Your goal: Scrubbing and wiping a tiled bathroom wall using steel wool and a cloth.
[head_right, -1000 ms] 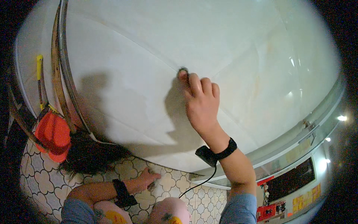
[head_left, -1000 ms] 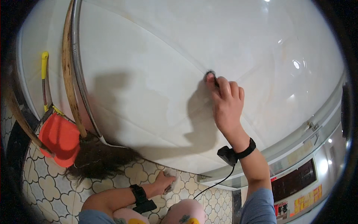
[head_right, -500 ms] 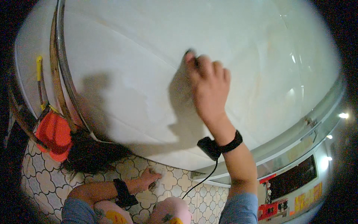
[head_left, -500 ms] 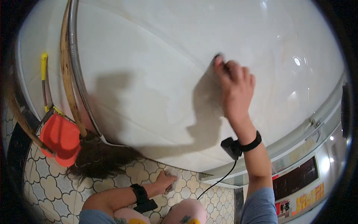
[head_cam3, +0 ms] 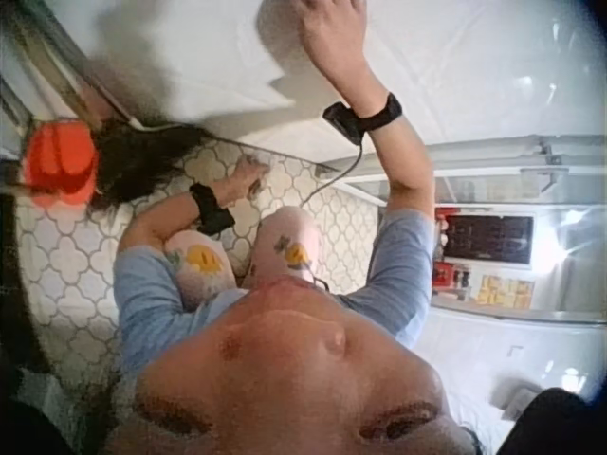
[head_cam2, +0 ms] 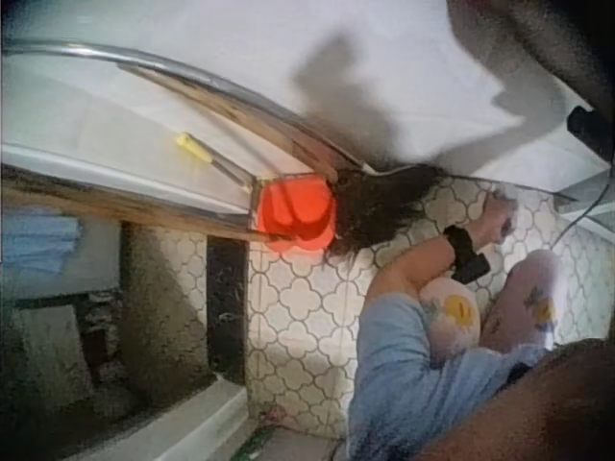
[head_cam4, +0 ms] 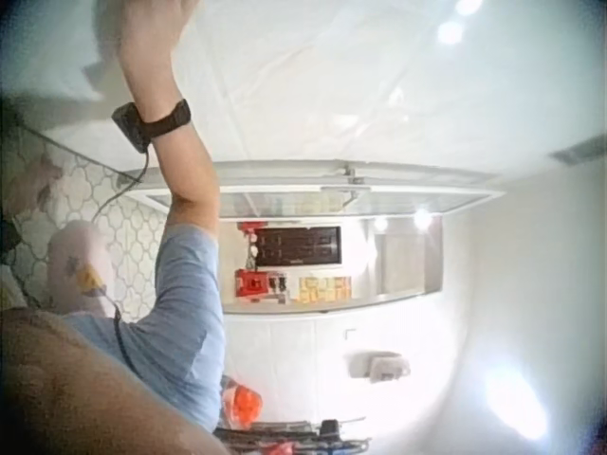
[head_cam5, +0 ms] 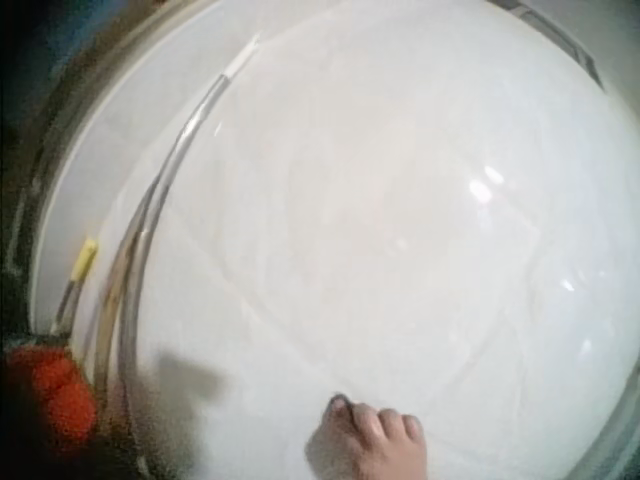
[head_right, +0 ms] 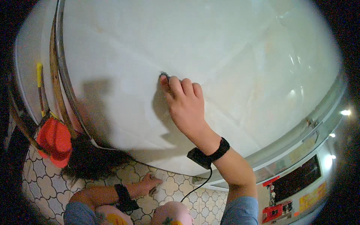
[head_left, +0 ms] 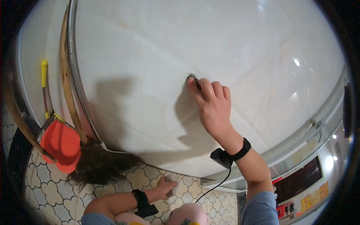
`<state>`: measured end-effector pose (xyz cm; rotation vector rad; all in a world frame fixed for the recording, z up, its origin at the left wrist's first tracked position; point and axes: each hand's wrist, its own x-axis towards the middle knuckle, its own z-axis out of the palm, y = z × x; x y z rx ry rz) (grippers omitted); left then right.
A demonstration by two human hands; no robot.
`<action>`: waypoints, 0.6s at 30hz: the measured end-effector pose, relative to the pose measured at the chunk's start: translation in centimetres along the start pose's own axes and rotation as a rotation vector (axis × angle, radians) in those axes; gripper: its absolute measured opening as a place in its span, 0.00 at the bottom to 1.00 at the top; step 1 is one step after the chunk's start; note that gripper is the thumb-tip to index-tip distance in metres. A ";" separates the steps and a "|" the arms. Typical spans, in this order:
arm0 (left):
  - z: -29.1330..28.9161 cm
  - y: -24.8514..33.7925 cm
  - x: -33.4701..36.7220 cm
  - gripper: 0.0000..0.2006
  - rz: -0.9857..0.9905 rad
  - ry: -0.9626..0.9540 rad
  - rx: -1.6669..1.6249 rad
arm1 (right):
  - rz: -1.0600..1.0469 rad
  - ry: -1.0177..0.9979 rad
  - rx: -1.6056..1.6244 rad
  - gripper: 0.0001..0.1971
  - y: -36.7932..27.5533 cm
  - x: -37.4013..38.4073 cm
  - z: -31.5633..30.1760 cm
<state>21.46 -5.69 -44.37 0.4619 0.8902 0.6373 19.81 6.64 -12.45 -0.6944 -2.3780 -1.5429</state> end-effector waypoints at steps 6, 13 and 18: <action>-1.0 -2.0 2.0 0.33 0.011 -0.060 -0.076 | -0.007 0.039 -0.034 0.23 0.3 -1.4 -0.4; 0.4 -0.6 -0.6 0.28 0.060 0.088 -0.041 | -0.022 -0.012 -0.004 0.22 -1.4 1.2 -0.3; -0.9 -0.1 -0.9 0.29 0.101 -0.023 -0.083 | -0.035 0.146 0.004 0.19 -3.6 8.9 0.1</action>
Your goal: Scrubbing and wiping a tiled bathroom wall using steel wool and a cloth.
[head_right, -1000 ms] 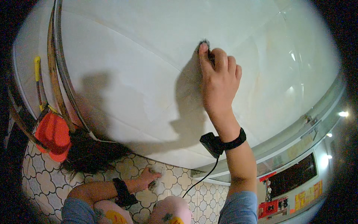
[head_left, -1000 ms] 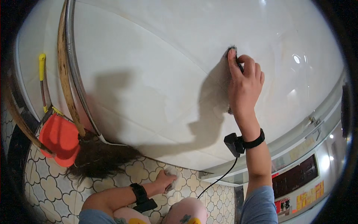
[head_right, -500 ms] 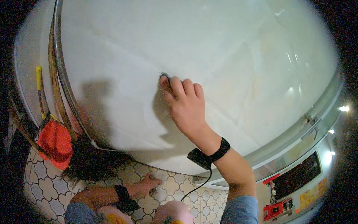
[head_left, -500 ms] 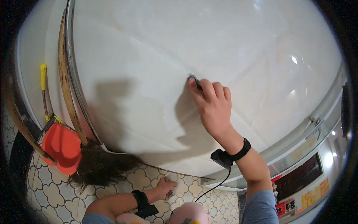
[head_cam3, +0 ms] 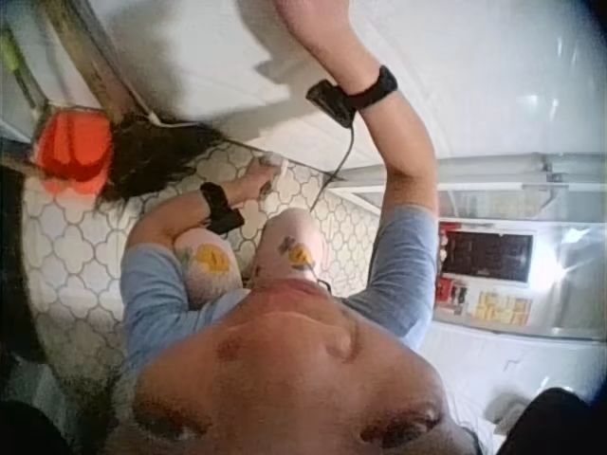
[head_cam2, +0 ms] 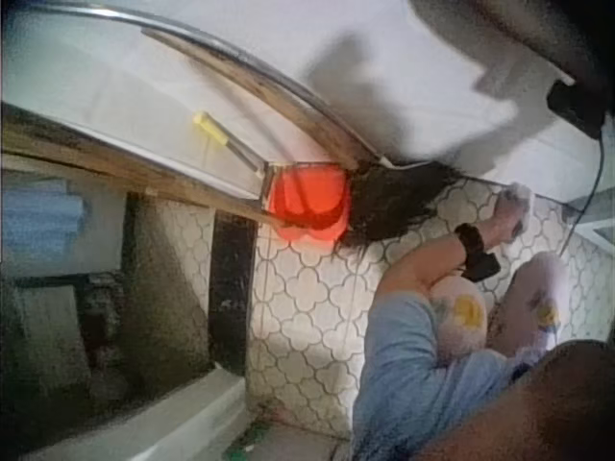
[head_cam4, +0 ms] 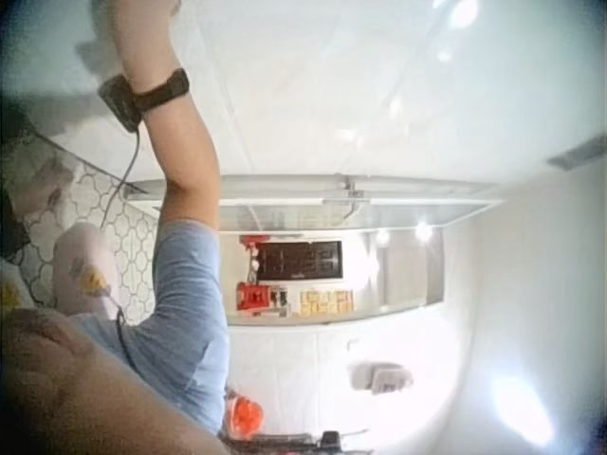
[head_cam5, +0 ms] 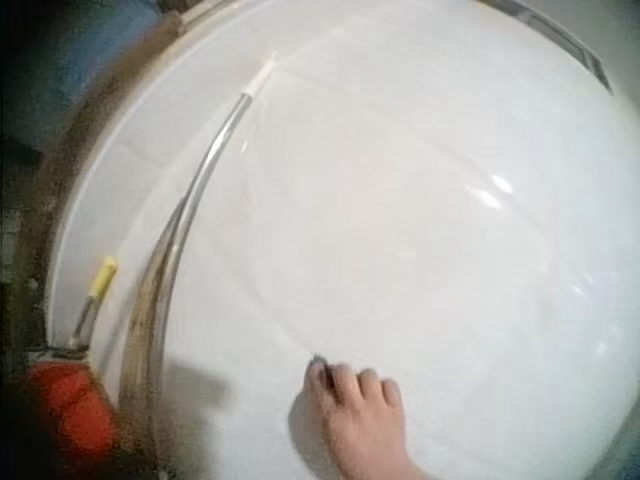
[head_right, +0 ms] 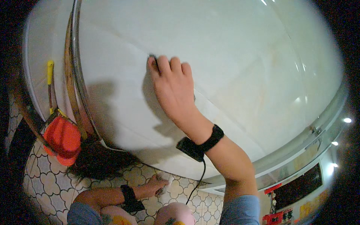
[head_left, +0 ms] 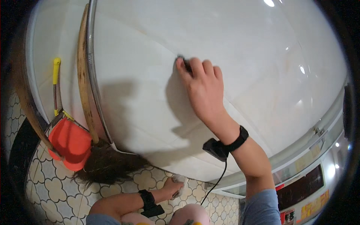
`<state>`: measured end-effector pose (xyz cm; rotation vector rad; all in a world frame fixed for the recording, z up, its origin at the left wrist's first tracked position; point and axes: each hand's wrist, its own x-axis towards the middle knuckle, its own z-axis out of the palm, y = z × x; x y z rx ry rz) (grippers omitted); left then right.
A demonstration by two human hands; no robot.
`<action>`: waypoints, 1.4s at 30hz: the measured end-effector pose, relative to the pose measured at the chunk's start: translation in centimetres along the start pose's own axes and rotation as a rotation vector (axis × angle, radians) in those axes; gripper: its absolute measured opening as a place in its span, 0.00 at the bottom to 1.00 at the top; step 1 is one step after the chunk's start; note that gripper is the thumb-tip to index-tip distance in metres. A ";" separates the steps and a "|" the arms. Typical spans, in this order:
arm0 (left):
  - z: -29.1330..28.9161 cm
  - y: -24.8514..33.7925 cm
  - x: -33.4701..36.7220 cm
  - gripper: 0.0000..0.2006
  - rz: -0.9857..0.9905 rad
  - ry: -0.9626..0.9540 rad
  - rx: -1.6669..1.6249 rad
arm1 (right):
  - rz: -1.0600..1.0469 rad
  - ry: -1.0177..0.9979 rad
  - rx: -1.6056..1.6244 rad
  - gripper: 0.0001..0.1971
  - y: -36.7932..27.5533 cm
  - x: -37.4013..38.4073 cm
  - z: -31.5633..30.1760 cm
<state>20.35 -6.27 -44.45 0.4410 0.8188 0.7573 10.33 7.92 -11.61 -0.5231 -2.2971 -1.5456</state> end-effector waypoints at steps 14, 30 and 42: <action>0.6 0.6 0.1 0.30 -0.094 0.018 0.044 | 0.047 -0.024 -0.077 0.21 1.3 0.9 -0.3; 1.0 1.7 -1.0 0.32 -0.035 -0.009 0.009 | 0.072 0.024 -0.113 0.16 1.0 0.3 0.1; 1.6 -0.8 1.5 0.26 0.027 -0.017 0.001 | -0.099 0.009 -0.003 0.16 -4.8 0.5 3.5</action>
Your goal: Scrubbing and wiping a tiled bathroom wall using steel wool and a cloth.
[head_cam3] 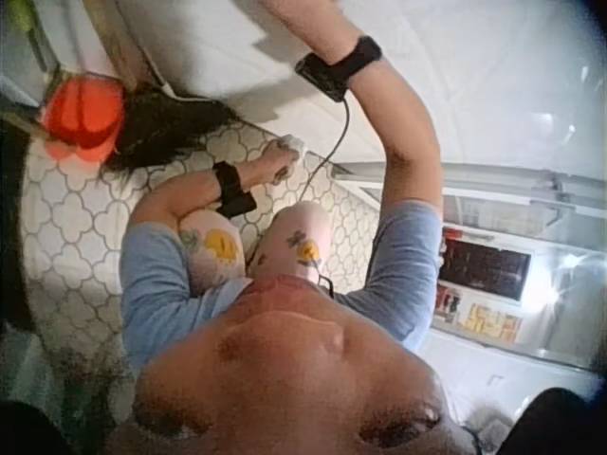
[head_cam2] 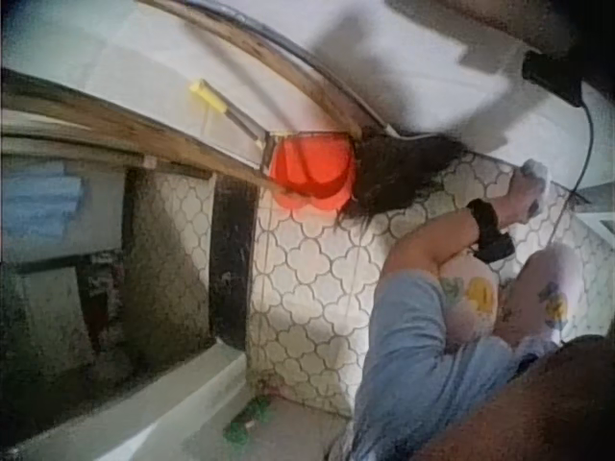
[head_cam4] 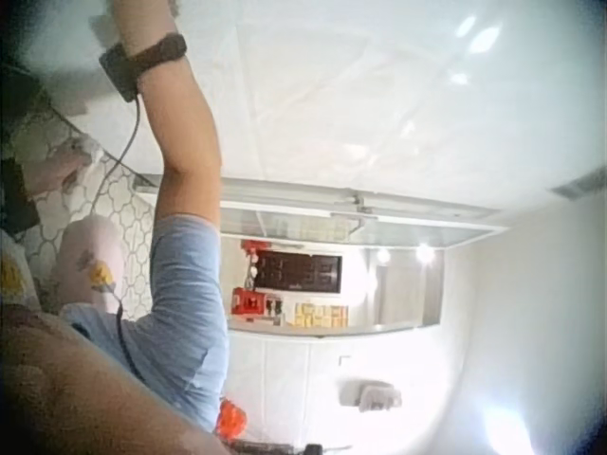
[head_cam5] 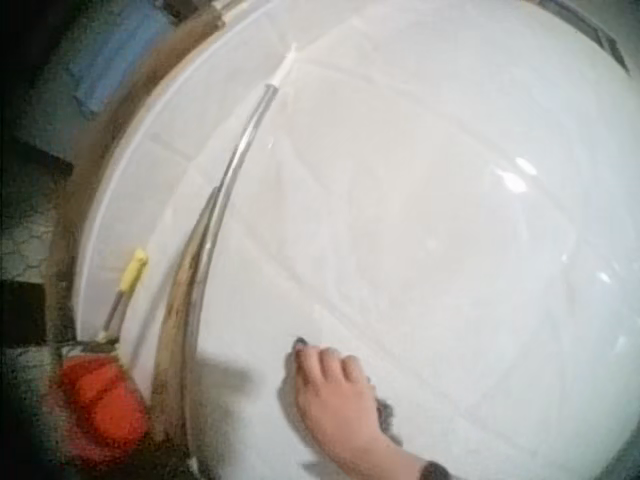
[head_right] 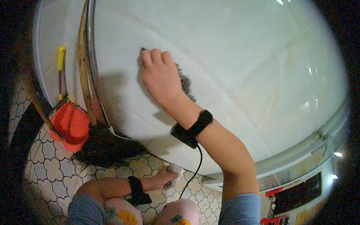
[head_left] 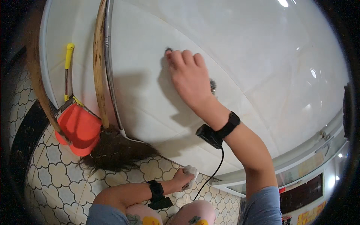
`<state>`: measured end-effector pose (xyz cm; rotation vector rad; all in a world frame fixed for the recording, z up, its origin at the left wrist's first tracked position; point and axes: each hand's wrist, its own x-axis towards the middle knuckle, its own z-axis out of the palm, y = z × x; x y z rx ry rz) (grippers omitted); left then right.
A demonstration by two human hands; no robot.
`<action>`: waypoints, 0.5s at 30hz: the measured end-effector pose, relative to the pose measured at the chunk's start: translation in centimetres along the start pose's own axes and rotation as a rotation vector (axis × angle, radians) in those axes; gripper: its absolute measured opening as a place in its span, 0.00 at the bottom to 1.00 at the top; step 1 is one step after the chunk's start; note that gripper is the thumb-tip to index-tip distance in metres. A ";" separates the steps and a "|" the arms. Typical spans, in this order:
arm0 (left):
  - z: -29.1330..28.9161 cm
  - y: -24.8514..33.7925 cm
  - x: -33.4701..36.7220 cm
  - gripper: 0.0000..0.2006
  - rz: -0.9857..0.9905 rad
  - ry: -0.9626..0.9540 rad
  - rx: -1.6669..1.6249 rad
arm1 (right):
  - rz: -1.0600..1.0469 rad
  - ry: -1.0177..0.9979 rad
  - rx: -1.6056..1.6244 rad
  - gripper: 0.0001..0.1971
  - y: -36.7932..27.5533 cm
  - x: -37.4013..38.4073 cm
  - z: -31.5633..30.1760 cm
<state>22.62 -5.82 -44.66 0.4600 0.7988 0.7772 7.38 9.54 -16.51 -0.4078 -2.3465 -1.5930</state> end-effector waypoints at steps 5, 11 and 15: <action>0.4 1.8 -1.5 0.26 0.006 0.046 -0.006 | 0.019 0.057 0.090 0.14 -0.1 1.2 0.0; 0.2 2.0 -1.6 0.29 0.037 0.081 0.052 | -0.037 -0.013 0.114 0.12 -2.0 0.0 0.6; -0.2 0.5 -0.3 0.30 0.010 0.057 0.022 | 0.051 0.013 0.134 0.14 -0.8 1.7 -0.3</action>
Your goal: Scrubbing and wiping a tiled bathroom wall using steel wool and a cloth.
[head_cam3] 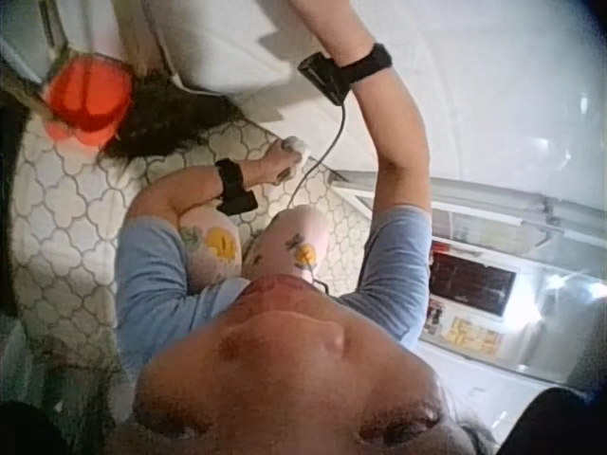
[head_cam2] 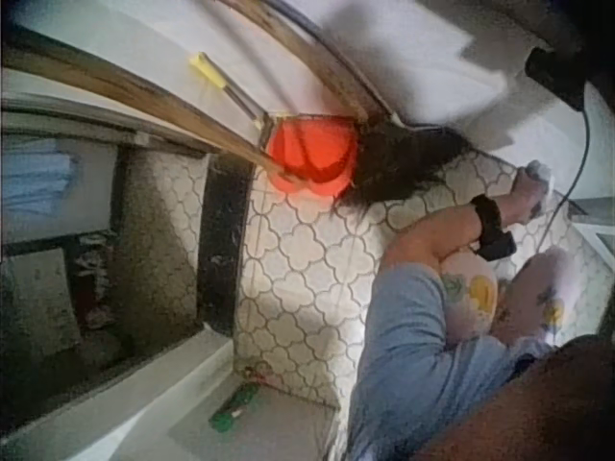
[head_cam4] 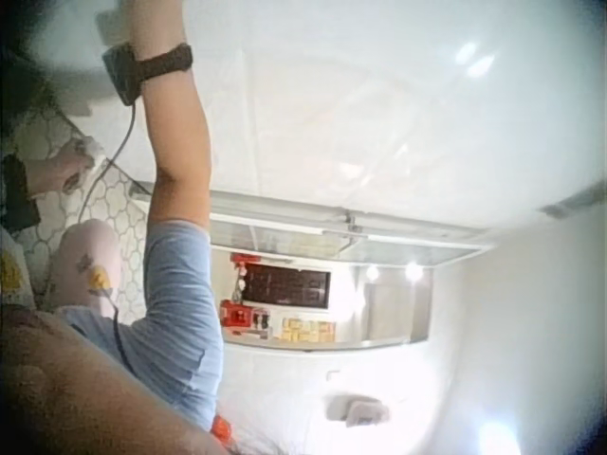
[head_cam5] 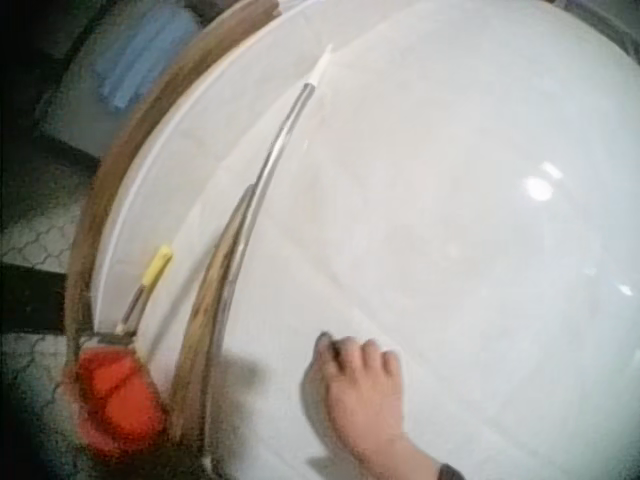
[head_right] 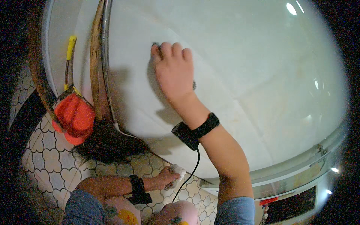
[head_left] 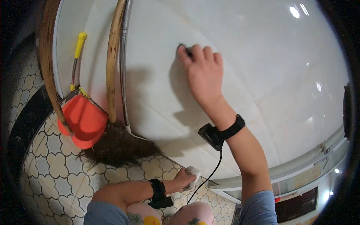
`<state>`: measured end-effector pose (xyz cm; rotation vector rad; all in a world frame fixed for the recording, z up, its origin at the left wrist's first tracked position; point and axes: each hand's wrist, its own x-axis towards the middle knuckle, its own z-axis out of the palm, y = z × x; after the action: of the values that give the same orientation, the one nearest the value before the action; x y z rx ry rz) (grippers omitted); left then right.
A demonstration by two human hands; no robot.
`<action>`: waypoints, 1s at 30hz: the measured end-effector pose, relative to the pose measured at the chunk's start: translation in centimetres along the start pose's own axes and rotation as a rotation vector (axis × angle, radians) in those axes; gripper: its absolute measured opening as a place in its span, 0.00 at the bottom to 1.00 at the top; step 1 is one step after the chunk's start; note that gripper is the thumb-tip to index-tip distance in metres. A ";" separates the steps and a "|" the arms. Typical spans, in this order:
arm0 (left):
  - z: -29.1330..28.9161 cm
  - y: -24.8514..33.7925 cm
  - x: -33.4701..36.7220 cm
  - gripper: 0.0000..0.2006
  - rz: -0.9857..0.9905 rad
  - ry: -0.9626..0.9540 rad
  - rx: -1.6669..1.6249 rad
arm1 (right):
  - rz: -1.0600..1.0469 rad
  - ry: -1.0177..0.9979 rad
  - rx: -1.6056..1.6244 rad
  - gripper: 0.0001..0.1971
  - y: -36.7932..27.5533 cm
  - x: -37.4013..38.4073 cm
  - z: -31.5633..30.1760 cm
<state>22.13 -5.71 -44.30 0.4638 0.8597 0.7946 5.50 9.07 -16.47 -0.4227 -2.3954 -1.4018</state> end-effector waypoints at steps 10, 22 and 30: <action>-0.1 1.1 -0.7 0.34 0.014 -0.013 0.021 | -0.066 0.052 -0.022 0.13 -1.4 0.9 2.1; -0.9 2.3 -1.4 0.29 0.019 0.031 0.024 | -0.070 0.093 0.010 0.11 -2.5 3.9 3.8; -0.3 1.0 1.2 0.29 -0.009 -0.037 -0.011 | -0.050 0.233 -0.083 0.10 -2.4 9.3 5.5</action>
<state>21.97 -4.15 -44.40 0.4630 0.8223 0.7798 -4.59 13.63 -16.90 -0.2082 -2.1809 -1.4874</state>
